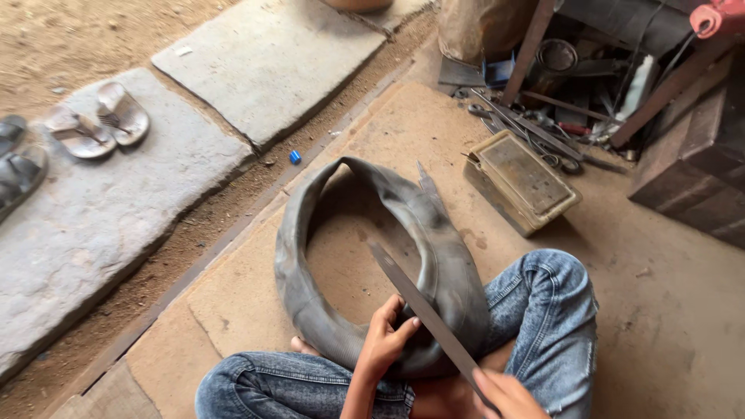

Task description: The person sits cross-legged on the floor and uses a metal file to scrape the surface of a large rubber tire. They hold the tire steady with one hand while moving the file back and forth across a specific section of the tire's inner surface.

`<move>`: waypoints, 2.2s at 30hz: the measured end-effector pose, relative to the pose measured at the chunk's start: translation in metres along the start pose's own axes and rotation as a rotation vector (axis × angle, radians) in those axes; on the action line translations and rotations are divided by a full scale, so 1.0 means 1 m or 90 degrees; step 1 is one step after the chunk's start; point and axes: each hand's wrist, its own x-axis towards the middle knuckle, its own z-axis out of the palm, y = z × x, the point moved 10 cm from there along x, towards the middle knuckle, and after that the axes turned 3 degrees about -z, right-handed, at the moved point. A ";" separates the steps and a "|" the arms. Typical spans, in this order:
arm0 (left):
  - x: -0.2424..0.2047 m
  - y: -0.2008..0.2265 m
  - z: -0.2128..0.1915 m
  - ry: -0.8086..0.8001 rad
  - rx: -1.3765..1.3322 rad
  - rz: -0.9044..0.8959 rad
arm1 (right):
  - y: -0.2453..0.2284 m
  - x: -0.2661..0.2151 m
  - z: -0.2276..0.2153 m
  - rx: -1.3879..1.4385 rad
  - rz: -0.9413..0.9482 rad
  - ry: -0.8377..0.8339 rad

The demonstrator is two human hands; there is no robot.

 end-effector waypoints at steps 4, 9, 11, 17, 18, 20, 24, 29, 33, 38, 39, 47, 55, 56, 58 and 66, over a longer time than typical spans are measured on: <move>-0.001 0.001 0.001 -0.005 -0.018 -0.025 | -0.111 -0.015 0.065 -0.072 -0.037 -0.025; 0.003 -0.019 -0.005 -0.001 -0.089 -0.087 | -0.086 -0.024 0.064 -0.009 -0.186 -0.060; 0.004 -0.020 -0.005 -0.005 -0.099 -0.086 | -0.012 -0.032 0.029 -0.010 -0.091 -0.027; 0.007 -0.010 -0.001 -0.003 -0.094 -0.075 | 0.031 -0.102 -0.036 -0.260 -0.608 0.486; 0.008 -0.010 -0.001 0.005 -0.073 -0.070 | 0.025 -0.110 -0.029 -0.241 -0.662 0.417; 0.005 -0.012 -0.001 0.000 -0.076 -0.079 | 0.005 -0.054 -0.020 -0.060 -0.374 0.114; 0.001 -0.016 0.001 -0.019 -0.088 -0.037 | -0.055 -0.025 0.033 -0.068 -0.024 -0.046; 0.002 -0.030 -0.009 0.003 -0.095 -0.088 | -0.108 -0.012 0.051 -0.024 -0.144 0.014; 0.006 -0.021 -0.007 0.023 -0.067 -0.070 | -0.029 -0.027 0.003 0.068 -0.036 0.046; 0.003 -0.005 -0.002 0.025 -0.117 -0.055 | 0.034 -0.040 -0.047 0.113 0.009 0.082; 0.002 -0.002 0.000 0.021 -0.111 -0.040 | 0.025 -0.038 -0.040 0.093 0.006 0.067; 0.004 -0.018 -0.004 0.053 0.014 0.006 | -0.120 -0.024 0.049 -0.054 -0.116 0.029; 0.010 -0.038 -0.007 0.053 -0.043 0.009 | 0.017 -0.060 -0.038 -0.009 -0.038 0.030; 0.011 -0.037 -0.009 0.054 -0.031 0.013 | 0.028 -0.069 -0.049 -0.008 -0.027 0.021; 0.010 -0.036 -0.013 0.071 0.017 0.007 | 0.033 -0.081 -0.049 -0.020 0.018 0.021; 0.005 -0.008 -0.017 0.125 0.154 0.027 | -0.133 -0.015 0.046 -0.121 -0.063 0.074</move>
